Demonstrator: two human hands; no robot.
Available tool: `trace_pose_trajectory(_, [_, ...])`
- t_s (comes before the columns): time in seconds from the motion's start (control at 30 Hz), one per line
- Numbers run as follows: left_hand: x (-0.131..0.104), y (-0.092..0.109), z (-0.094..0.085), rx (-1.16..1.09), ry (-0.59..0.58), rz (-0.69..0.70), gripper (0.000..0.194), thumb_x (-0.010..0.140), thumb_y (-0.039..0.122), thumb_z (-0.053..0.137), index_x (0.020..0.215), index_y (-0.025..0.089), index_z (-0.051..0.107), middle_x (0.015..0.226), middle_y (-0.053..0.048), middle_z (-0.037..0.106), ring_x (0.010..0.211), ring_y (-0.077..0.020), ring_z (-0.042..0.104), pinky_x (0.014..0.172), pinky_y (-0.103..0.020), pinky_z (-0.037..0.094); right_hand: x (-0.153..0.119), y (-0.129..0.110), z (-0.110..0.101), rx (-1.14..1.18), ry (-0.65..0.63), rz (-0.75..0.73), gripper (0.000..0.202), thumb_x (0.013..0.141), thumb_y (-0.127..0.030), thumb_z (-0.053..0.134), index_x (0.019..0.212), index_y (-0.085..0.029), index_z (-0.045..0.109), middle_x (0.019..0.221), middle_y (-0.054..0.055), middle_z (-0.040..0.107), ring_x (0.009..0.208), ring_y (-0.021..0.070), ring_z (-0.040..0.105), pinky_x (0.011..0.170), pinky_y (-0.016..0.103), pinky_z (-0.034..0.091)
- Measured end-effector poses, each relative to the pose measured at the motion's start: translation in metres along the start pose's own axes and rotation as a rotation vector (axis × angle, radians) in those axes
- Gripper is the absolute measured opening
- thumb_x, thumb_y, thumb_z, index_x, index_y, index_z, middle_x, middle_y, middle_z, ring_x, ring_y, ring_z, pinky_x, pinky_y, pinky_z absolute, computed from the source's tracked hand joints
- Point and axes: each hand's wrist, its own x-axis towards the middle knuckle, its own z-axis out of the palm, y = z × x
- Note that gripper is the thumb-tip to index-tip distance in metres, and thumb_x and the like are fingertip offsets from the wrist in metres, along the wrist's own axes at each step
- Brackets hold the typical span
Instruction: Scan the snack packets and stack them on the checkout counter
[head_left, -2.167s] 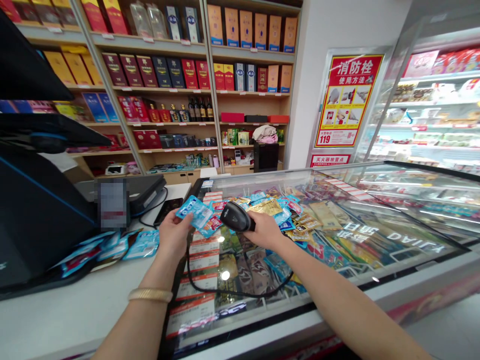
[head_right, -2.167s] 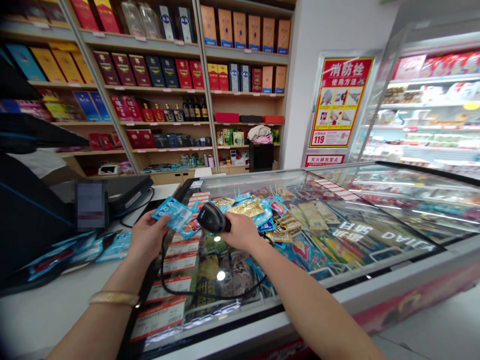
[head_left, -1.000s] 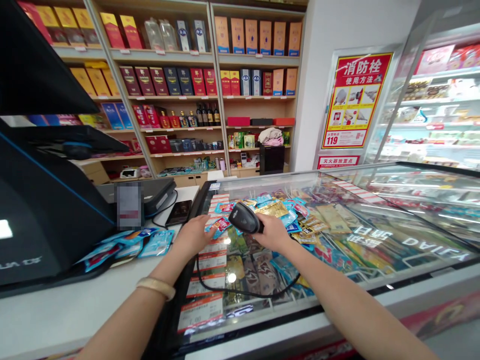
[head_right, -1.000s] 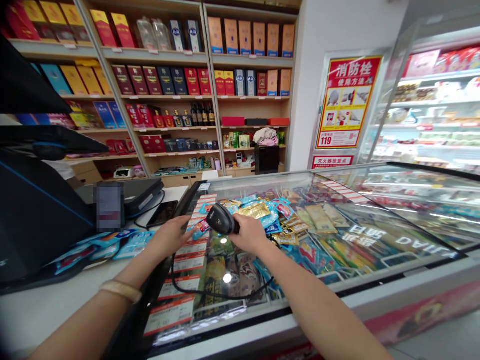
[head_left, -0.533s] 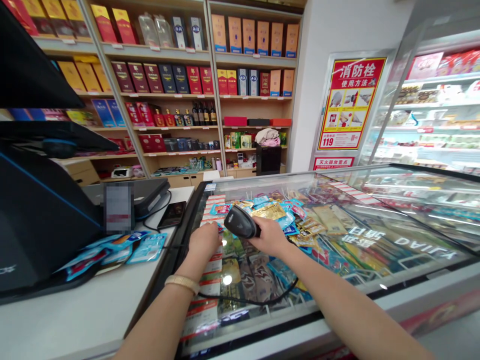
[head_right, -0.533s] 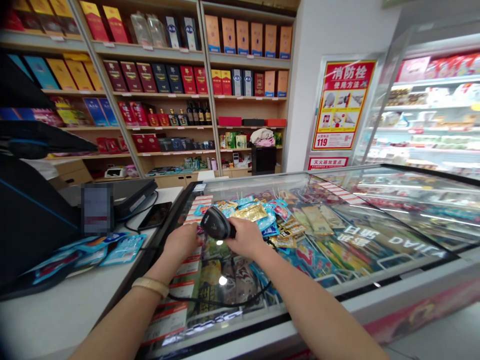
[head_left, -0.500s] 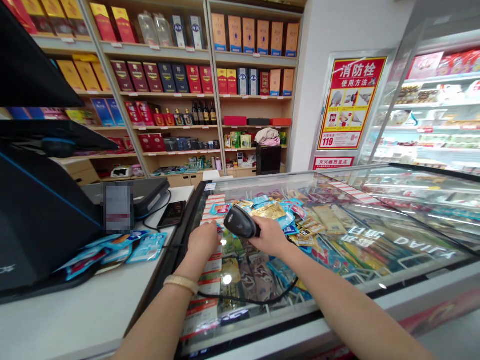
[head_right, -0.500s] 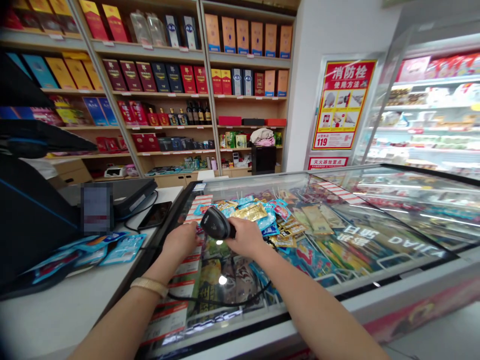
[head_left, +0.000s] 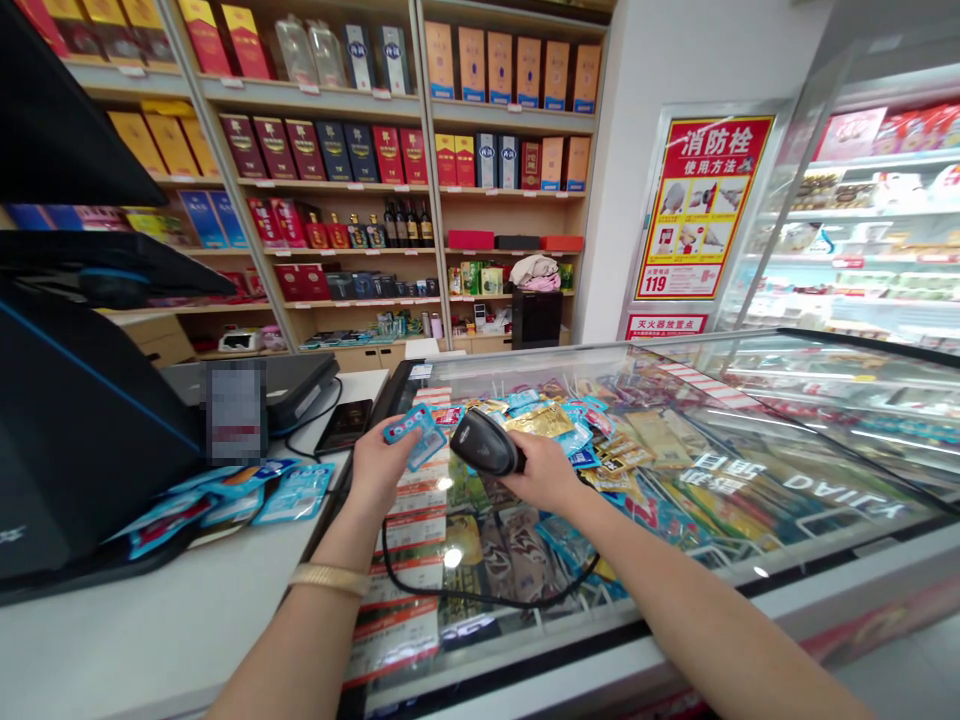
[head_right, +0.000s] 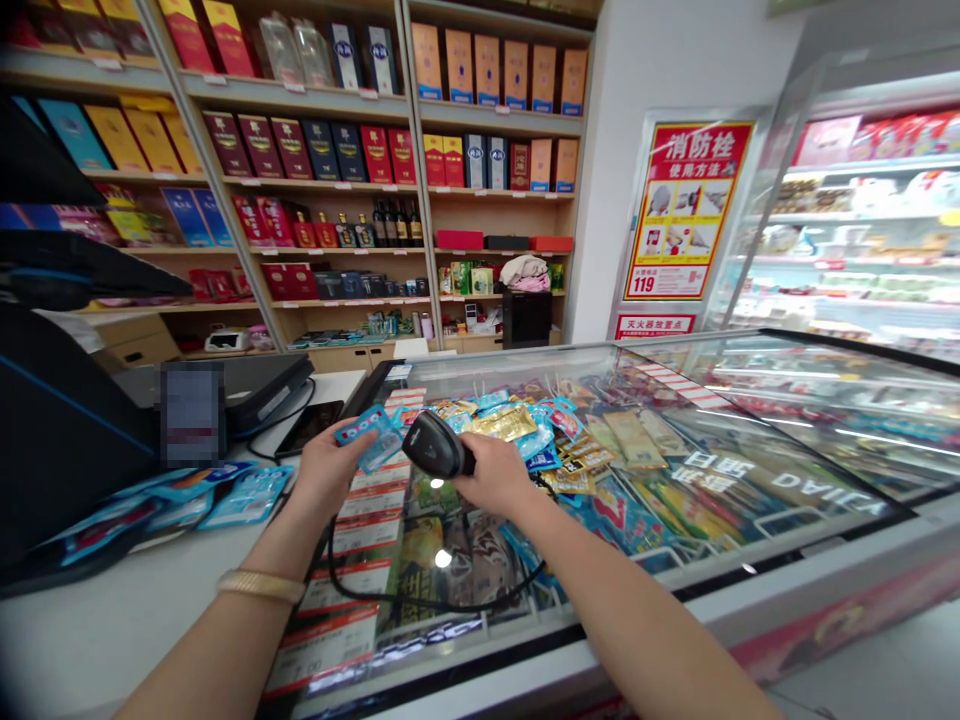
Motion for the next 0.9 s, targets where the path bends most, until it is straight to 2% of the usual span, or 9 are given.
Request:
trace_pose_trajectory(0.1, [0.003,-0.006,0.001,-0.159,0.011,-0.054,0.059,0.044,0.033,0.081,0.096,0.011,0.066,0.07,-0.002,0.066,0.058,-0.0136,0.058,0.06,-0.028,0.05,0.0,-0.001,-0.001,-0.001,-0.008,0.0,0.026,0.073,-0.029,0.067,0.097,-0.021,0.064,0.089,0.005,0.071,0.082,0.0227,0.064,0.067,0.027,0.04])
trace_pose_trajectory(0.23, [0.005,-0.007,0.001,-0.157,0.029,-0.003,0.056,0.042,0.038,0.082,0.089,0.012,0.066,0.066,-0.001,0.064,0.057,-0.0128,0.057,0.058,-0.026,0.048,0.0,-0.002,-0.001,-0.03,-0.036,0.011,0.024,0.073,-0.029,0.065,0.096,-0.021,0.064,0.089,0.005,0.071,0.081,0.0229,0.064,0.067,0.027,0.039])
trace_pose_trajectory(0.43, [-0.005,0.004,0.007,-0.307,0.034,-0.091,0.052,0.037,0.03,0.082,0.082,0.014,0.063,0.065,0.002,0.063,0.059,-0.0121,0.057,0.06,-0.026,0.049,0.001,-0.002,0.0,-0.046,-0.072,0.026,0.028,0.072,-0.028,0.065,0.1,-0.022,0.063,0.091,0.005,0.071,0.084,0.0232,0.065,0.068,0.027,0.04])
trace_pose_trajectory(0.63, [-0.012,0.012,0.01,-0.321,0.005,-0.099,0.048,0.037,0.03,0.081,0.078,0.015,0.062,0.065,0.002,0.063,0.059,-0.0121,0.057,0.057,-0.025,0.047,0.002,-0.004,-0.001,-0.069,-0.093,0.05,0.029,0.071,-0.027,0.066,0.1,-0.023,0.063,0.092,0.004,0.071,0.085,0.0232,0.064,0.068,0.027,0.04])
trace_pose_trajectory(0.9, [-0.011,0.011,0.01,-0.307,0.012,-0.06,0.045,0.039,0.03,0.08,0.077,0.015,0.061,0.066,0.001,0.063,0.06,-0.0126,0.057,0.059,-0.027,0.05,0.002,-0.002,0.001,-0.074,-0.078,0.041,0.027,0.074,-0.032,0.065,0.099,-0.022,0.063,0.092,0.005,0.071,0.086,0.0241,0.065,0.068,0.028,0.04])
